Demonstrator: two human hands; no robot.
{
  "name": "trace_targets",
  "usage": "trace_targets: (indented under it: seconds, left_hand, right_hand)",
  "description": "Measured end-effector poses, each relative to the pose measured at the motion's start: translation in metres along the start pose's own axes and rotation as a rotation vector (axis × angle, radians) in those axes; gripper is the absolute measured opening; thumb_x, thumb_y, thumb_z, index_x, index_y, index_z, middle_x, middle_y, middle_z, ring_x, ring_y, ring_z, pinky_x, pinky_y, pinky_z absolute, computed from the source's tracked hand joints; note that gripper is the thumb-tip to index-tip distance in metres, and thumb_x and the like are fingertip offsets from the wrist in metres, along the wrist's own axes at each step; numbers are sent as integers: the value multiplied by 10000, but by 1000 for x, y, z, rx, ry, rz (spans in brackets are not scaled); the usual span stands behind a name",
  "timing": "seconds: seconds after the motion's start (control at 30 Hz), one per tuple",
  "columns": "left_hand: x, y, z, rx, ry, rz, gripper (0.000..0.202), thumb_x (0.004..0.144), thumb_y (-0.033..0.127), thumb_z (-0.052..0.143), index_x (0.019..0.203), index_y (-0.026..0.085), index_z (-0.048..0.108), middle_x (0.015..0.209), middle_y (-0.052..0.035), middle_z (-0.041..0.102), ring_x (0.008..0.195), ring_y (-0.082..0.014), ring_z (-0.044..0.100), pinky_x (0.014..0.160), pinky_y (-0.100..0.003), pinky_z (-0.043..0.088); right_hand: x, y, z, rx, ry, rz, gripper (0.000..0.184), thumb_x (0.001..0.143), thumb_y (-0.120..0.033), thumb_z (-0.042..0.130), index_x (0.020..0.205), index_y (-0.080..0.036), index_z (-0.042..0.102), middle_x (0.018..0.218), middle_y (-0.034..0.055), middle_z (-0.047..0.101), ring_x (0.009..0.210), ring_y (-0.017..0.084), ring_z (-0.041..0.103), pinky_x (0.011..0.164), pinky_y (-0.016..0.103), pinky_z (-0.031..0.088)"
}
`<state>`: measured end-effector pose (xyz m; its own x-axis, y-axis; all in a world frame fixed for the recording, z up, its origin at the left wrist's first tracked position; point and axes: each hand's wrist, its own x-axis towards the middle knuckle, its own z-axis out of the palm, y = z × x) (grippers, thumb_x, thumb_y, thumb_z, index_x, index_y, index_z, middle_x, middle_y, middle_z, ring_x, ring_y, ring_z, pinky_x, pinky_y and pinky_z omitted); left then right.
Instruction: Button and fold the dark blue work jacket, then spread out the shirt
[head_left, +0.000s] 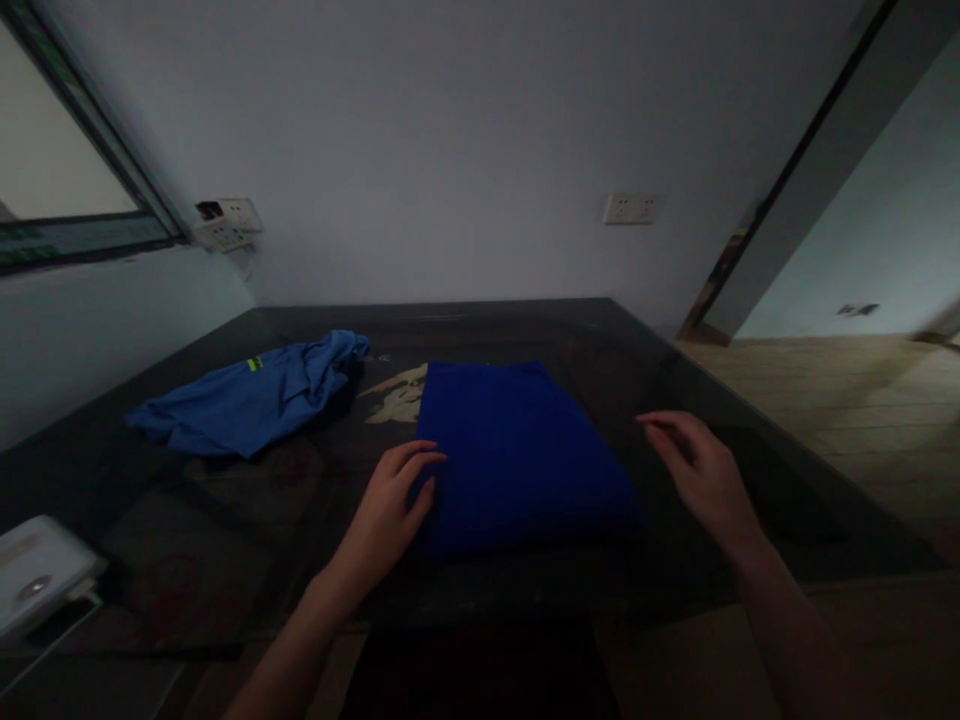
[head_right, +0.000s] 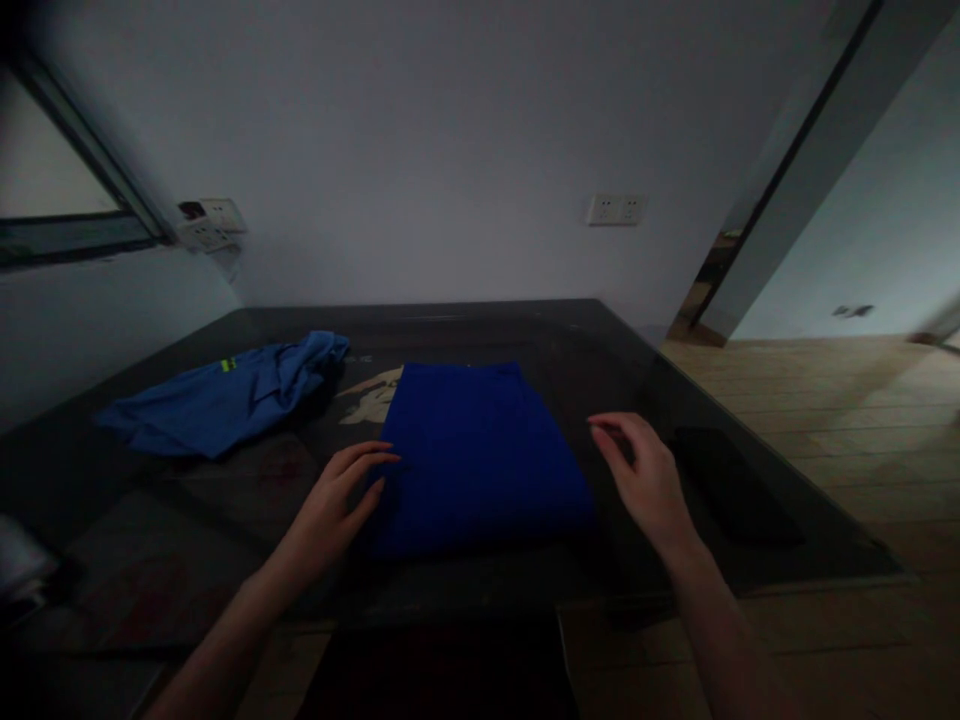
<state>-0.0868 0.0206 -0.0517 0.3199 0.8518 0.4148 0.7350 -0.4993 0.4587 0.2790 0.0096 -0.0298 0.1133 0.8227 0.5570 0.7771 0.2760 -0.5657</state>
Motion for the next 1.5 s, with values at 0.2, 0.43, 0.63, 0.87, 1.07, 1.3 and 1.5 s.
trace_targets:
  seconds: [0.2,0.43,0.63,0.87,1.07,1.3,1.5]
  left_hand:
    - [21,-3,24,196,-330,208,393,906,310,455,1294,277,500,1410,-58,444,1336,-258,336,1088,-514,273]
    - [2,-14,47,302,-328,211,485,953,362,357,1430,340,274,1497,-34,309,1392,-247,222,1101,-532,224]
    - [0,-18,48,269,-292,230,498,954,359,359,1436,367,230,1499,-9,307,1382,-225,250,1110,-504,228]
    - [-1,-17,47,286,-318,208,492,959,372,335,1438,371,224,1504,-4,296,1387,-228,236,1111,-508,222]
    - [-1,-16,47,299,-313,206,487,959,384,329,1438,357,239,1500,-12,306,1385,-230,240,1111,-512,224]
    - [-1,-8,42,319,-274,219,462,939,332,396,1398,324,350,1437,-37,414,1344,-241,329,1092,-527,274]
    - [-3,2,35,309,-314,297,461,921,234,423,1374,310,391,1412,-31,447,1313,-223,380,1101,-516,271]
  right_hand:
    - [97,-43,80,-129,-117,-237,355,923,-407,419,1138,-170,573,1172,107,587,1117,233,519,969,384,396]
    - [117,-1,191,-457,-444,42,488,948,-405,364,1306,-93,477,1424,206,381,1313,318,330,1055,514,229]
    - [109,33,209,-456,-485,25,567,961,-494,205,1432,-198,315,1521,120,227,1399,272,148,1098,502,129]
    - [116,37,216,-454,-583,60,617,936,-572,165,1451,-249,272,1546,104,134,1410,299,65,1090,547,87]
    - [113,38,214,-438,-559,46,605,936,-564,204,1435,-241,315,1535,110,181,1404,303,109,1087,552,119]
    - [115,4,208,-397,-321,-149,467,955,-404,319,1328,-170,476,1478,136,323,1387,286,171,1100,542,80]
    - [131,-66,245,-257,-593,-276,507,926,-481,358,1382,-263,407,1499,73,300,1383,282,189,1072,549,205]
